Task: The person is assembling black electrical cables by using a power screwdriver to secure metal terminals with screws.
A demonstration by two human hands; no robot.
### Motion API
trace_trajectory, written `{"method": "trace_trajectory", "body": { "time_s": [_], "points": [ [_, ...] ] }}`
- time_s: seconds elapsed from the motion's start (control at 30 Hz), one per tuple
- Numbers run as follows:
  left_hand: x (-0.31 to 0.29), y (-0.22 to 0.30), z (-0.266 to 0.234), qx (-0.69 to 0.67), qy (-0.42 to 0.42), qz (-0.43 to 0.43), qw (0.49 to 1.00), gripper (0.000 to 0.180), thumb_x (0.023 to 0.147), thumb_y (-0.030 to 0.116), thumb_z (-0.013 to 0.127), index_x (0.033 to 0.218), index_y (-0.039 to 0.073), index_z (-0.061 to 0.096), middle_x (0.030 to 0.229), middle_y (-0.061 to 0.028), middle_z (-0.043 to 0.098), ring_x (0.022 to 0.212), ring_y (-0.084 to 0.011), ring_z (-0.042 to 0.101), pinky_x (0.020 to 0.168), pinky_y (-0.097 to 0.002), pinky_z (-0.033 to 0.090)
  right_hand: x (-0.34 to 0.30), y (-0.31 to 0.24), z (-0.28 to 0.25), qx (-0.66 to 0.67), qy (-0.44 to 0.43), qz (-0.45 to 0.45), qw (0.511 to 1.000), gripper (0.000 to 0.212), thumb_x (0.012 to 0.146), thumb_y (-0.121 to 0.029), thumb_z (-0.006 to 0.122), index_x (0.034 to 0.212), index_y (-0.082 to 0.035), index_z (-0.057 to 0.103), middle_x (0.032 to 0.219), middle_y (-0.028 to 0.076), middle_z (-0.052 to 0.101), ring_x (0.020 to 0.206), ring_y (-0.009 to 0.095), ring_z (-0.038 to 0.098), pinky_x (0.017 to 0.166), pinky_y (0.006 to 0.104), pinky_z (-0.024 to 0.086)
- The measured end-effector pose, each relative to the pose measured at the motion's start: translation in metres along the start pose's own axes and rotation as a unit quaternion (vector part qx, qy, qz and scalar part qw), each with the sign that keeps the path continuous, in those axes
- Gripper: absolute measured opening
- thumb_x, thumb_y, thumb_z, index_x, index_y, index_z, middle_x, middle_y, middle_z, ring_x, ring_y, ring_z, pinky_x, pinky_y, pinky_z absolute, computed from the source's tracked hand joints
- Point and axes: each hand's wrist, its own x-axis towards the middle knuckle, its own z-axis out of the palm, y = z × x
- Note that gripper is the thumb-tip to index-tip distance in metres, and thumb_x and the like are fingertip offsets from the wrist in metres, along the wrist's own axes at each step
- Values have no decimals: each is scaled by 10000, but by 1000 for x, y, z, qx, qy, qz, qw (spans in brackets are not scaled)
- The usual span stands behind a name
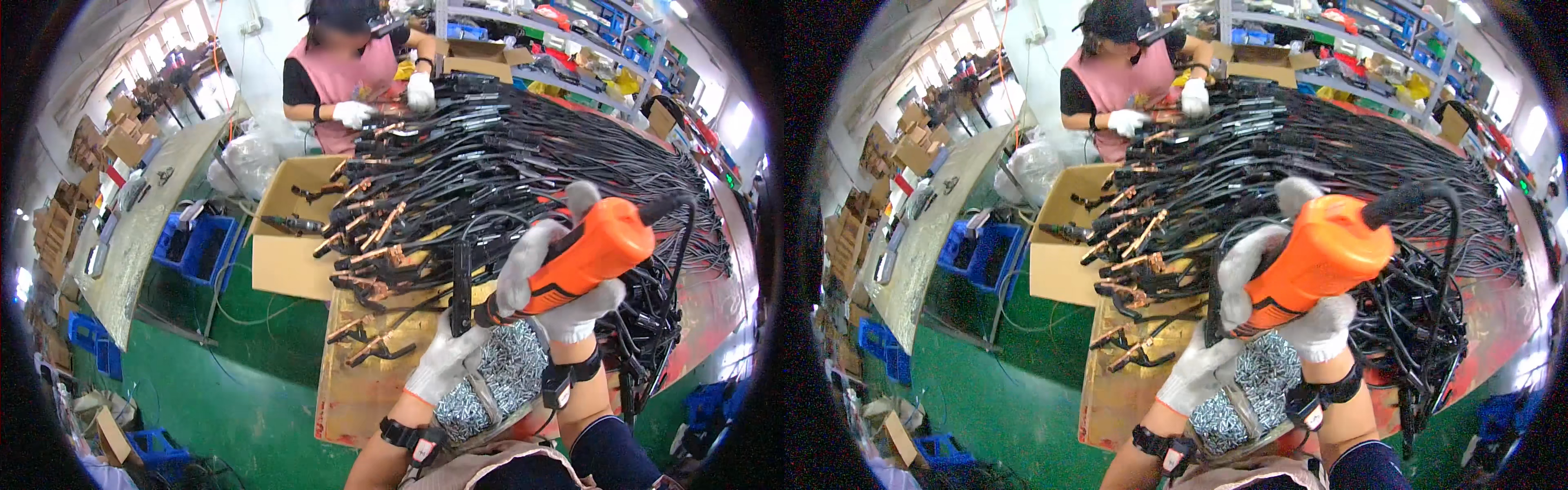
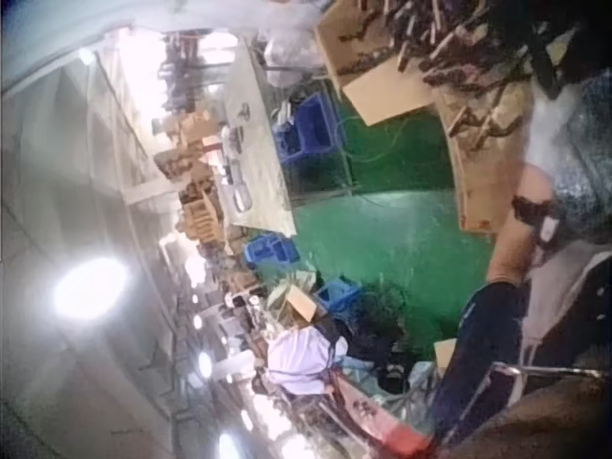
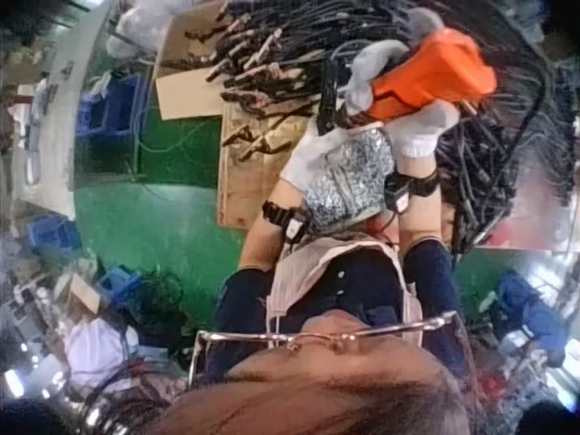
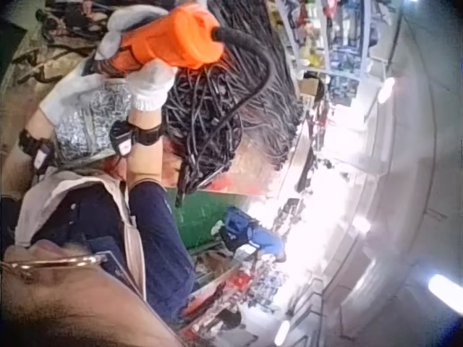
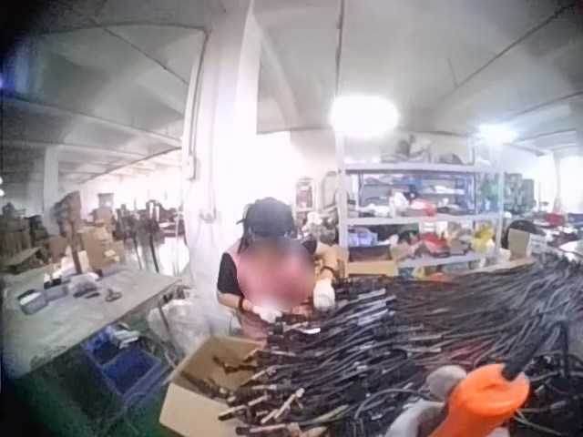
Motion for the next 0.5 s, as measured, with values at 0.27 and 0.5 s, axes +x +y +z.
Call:
{"method": "trace_trajectory", "body": {
  "time_s": [0.27,0.5],
  "points": [
    [-13,-3,-15,34,-37,28,998,601,888,85,664,1405,44,361,1211,-116,603,1079,-232,606,920,-379,502,-9,-1,-2,64,9,56,996,1011,737,-627,747,1490,-164,256,1114,152,620,827,264,659,715,407,551],
    [-19,3,-16,661,-72,424,615,440,810,11,626,1243,7,548,998,-134,666,945,-282,634,795,-386,517,-16,-12,-11,159,-18,143,977,816,652,-420,812,1283,8,521,1148,209,612,920,340,653,805,465,531]
  ]
}}
